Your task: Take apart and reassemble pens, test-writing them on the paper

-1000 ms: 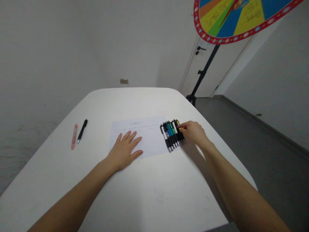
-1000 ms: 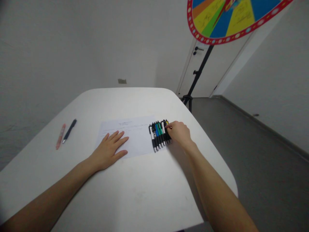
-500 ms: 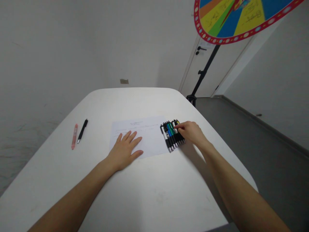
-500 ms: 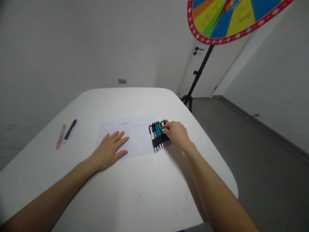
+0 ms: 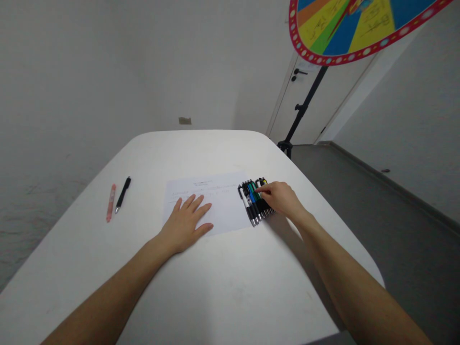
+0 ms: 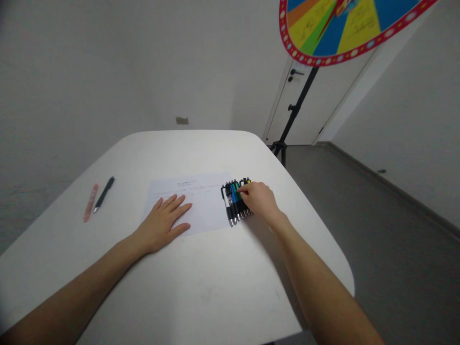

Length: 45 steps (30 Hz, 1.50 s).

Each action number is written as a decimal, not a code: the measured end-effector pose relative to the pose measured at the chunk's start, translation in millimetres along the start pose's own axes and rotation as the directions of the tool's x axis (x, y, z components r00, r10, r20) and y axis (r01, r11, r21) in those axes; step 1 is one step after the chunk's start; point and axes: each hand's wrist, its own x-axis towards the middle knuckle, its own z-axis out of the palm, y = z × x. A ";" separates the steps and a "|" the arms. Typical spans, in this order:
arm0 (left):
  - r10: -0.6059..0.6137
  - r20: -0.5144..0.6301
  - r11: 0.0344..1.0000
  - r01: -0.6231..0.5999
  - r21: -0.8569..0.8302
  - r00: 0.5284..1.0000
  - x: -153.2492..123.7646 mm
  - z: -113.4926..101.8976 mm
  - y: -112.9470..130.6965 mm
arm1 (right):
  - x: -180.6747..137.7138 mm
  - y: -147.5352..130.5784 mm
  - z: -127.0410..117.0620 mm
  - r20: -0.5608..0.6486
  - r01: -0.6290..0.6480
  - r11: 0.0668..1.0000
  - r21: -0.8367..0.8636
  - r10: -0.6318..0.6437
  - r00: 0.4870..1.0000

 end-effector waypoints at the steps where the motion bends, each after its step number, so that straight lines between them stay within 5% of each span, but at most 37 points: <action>1: 0.001 0.000 1.000 -0.001 0.000 1.000 0.0 0.1 0.0 | 0.0 -0.3 0.0 -0.004 0.006 1.000 0.000 -0.006 1.000; 19: 0.013 -0.023 1.000 -0.013 0.001 1.000 -0.6 2.0 -1.6 | -1.7 -13.6 5.1 0.028 0.150 0.988 0.029 -0.151 0.988; 45: 0.011 -0.036 1.000 -0.012 -0.004 0.999 -0.8 4.1 -3.0 | -2.6 -15.4 5.3 0.028 0.129 0.992 0.013 -0.129 0.991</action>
